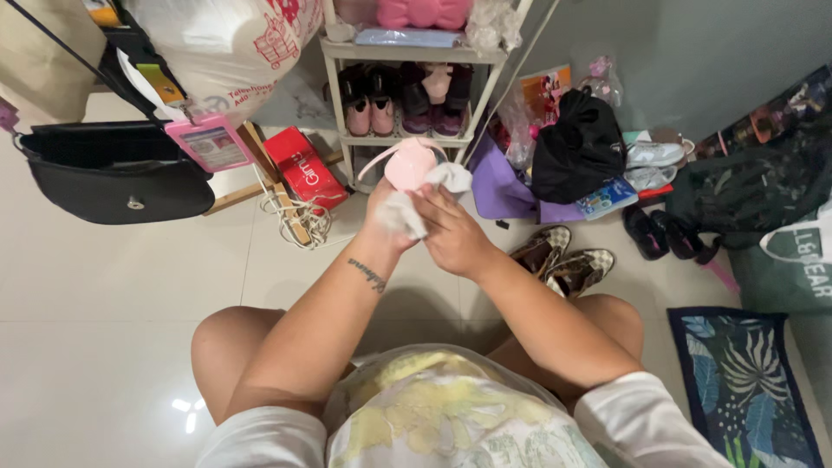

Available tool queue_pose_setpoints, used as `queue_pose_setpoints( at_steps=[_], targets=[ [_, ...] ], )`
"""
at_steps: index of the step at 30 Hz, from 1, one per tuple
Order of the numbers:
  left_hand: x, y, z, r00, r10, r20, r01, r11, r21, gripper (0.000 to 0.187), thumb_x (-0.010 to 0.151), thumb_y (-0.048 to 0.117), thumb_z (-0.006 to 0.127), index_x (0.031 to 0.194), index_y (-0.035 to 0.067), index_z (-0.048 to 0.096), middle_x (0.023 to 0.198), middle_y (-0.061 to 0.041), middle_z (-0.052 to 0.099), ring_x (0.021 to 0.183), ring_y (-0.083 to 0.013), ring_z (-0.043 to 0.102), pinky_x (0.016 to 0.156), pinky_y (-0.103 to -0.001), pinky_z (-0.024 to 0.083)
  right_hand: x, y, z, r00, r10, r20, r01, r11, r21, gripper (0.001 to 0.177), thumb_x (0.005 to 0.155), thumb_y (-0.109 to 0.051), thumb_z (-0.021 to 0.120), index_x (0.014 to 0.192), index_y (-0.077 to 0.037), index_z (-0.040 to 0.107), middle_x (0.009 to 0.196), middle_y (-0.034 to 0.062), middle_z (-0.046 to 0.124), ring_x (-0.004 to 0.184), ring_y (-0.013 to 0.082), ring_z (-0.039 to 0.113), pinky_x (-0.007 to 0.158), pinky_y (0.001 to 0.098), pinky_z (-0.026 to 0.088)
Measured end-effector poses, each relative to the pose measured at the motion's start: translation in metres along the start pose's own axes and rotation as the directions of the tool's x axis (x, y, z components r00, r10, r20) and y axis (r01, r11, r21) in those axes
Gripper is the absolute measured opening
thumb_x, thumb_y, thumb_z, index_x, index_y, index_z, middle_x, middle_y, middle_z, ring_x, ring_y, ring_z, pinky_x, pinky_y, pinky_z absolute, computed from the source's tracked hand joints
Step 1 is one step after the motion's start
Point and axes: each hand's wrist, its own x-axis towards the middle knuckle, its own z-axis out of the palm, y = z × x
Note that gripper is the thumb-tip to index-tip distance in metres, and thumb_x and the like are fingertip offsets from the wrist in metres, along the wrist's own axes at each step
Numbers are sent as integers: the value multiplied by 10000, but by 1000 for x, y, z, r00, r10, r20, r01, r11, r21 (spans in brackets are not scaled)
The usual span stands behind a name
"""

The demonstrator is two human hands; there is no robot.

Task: The person sits on the floor and laces a pair of patterned sneakers. They thread the laces through the eyelets, pull them tight, and tie a knot.

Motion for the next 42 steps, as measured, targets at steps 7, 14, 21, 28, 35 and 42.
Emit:
queue_pose_setpoints(
  at_steps=[7, 14, 21, 28, 35, 42],
  targets=[
    [-7, -19, 80, 903, 114, -413, 26, 948, 318, 353, 1088, 353, 416, 1247, 106, 610, 1140, -56, 696, 965, -193, 709, 763, -328, 622, 32, 7, -19, 958, 94, -269, -57, 988, 142, 462, 884, 42, 567, 1345, 42, 596, 1571, 201, 464, 1522, 443, 344, 1271, 510, 290],
    [-19, -31, 65, 954, -56, -295, 165, 918, 361, 369, 1053, 395, 414, 1204, 198, 687, 979, -25, 715, 753, -190, 655, 569, -320, 545, 36, 62, 16, 390, 861, -325, -200, 424, 883, 316, 1096, -84, 468, 1354, 70, 565, 1324, 210, 603, 1180, 281, 585, 1020, 408, 480],
    [-30, -10, 71, 928, -91, -361, 182, 957, 225, 461, 982, 433, 360, 1209, 148, 643, 1104, -53, 710, 951, -294, 694, 789, -475, 586, 1, 36, -5, 392, 815, -427, 21, 456, 890, 346, 1152, -185, 412, 1415, 21, 499, 1346, 135, 597, 1226, 193, 572, 1079, 357, 467],
    [-43, 13, 57, 974, -28, -226, 55, 992, 111, 409, 1068, 374, 422, 1286, 85, 614, 1171, -107, 675, 1042, -325, 686, 846, -491, 576, 2, 58, -70, 97, 952, -291, 213, 265, 940, 317, 1073, -191, 407, 1353, -47, 447, 1259, 107, 620, 1126, 241, 635, 994, 431, 547],
    [-33, -1, 48, 997, -66, -47, 67, 997, 25, 461, 1063, 365, 418, 1348, 46, 591, 1276, -148, 679, 1103, -359, 666, 950, -511, 550, 15, -21, -43, 636, 751, -177, -556, 605, 570, 344, 1020, -37, 586, 1363, -55, 560, 1286, 122, 612, 1156, 255, 618, 1012, 407, 522],
    [-21, 7, 41, 960, 234, -155, -215, 968, 128, 448, 1030, 354, 439, 1321, 50, 589, 1234, -160, 672, 1132, -332, 658, 1021, -493, 542, 7, -50, -28, 957, 282, -71, -264, 944, 196, 424, 847, 24, 620, 1269, -8, 606, 1189, 209, 607, 1103, 405, 608, 949, 426, 510]
  ],
)
